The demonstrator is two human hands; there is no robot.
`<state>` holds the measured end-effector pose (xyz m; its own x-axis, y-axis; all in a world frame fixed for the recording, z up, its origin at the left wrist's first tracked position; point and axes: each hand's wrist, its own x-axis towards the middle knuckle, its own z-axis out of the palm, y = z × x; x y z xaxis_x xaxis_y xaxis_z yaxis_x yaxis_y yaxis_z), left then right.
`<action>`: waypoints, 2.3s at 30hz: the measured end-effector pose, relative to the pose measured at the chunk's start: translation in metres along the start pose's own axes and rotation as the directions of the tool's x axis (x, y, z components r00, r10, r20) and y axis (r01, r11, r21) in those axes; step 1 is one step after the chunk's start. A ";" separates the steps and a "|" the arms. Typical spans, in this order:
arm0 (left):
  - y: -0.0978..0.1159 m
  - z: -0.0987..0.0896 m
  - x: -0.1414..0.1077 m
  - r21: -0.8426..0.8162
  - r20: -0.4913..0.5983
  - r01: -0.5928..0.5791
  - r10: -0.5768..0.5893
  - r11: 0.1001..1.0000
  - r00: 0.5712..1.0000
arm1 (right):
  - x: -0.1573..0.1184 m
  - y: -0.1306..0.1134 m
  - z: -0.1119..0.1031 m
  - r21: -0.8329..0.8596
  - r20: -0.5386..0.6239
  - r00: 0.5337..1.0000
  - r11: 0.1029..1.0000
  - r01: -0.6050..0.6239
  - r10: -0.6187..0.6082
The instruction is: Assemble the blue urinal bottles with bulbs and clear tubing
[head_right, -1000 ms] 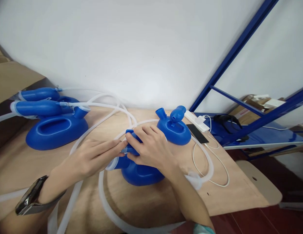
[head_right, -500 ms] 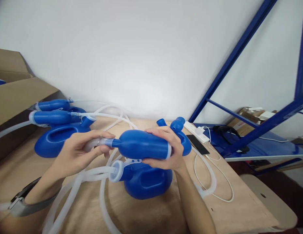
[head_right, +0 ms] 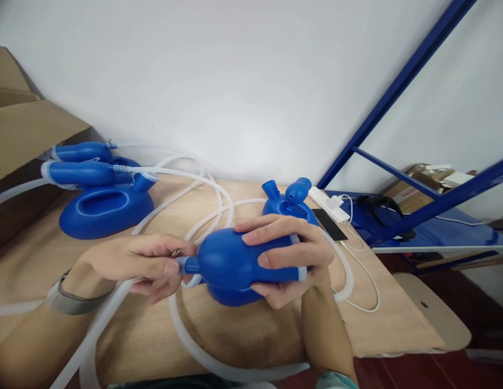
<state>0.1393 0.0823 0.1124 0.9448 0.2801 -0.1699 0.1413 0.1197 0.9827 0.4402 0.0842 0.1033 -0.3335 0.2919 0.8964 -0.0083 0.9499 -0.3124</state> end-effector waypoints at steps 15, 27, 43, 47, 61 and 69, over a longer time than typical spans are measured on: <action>0.001 0.040 0.009 0.837 -0.468 0.135 0.564 0.531 0.681 | 0.008 -0.022 0.023 0.027 -0.251 0.936 0.969 -0.247 0.246; -0.023 0.042 0.035 0.927 -0.219 0.373 0.859 0.036 0.462 | 0.010 -0.024 0.021 0.100 -0.317 0.783 0.840 -0.534 0.536; -0.002 0.011 0.009 0.275 -0.597 -0.045 0.207 0.960 0.775 | 0.007 0.005 -0.017 0.184 -0.190 0.914 0.928 -0.325 0.358; -0.001 0.000 0.008 0.230 -0.514 -0.046 0.161 0.972 0.842 | 0.006 0.009 -0.016 0.210 -0.143 0.924 0.923 -0.322 0.355; -0.017 -0.021 0.012 -0.290 -0.271 -0.105 0.024 0.951 0.962 | 0.003 0.019 -0.017 0.296 -0.082 0.944 0.912 -0.284 0.320; -0.011 -0.025 0.006 -0.117 -0.360 -0.057 0.011 0.992 0.933 | 0.000 0.015 -0.019 0.248 -0.068 0.946 0.924 -0.292 0.317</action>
<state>0.1361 0.1063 0.0986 0.7767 0.6053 -0.1744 0.0521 0.2143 0.9754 0.4575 0.1003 0.1046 -0.2543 0.5847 0.7703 -0.1444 0.7646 -0.6281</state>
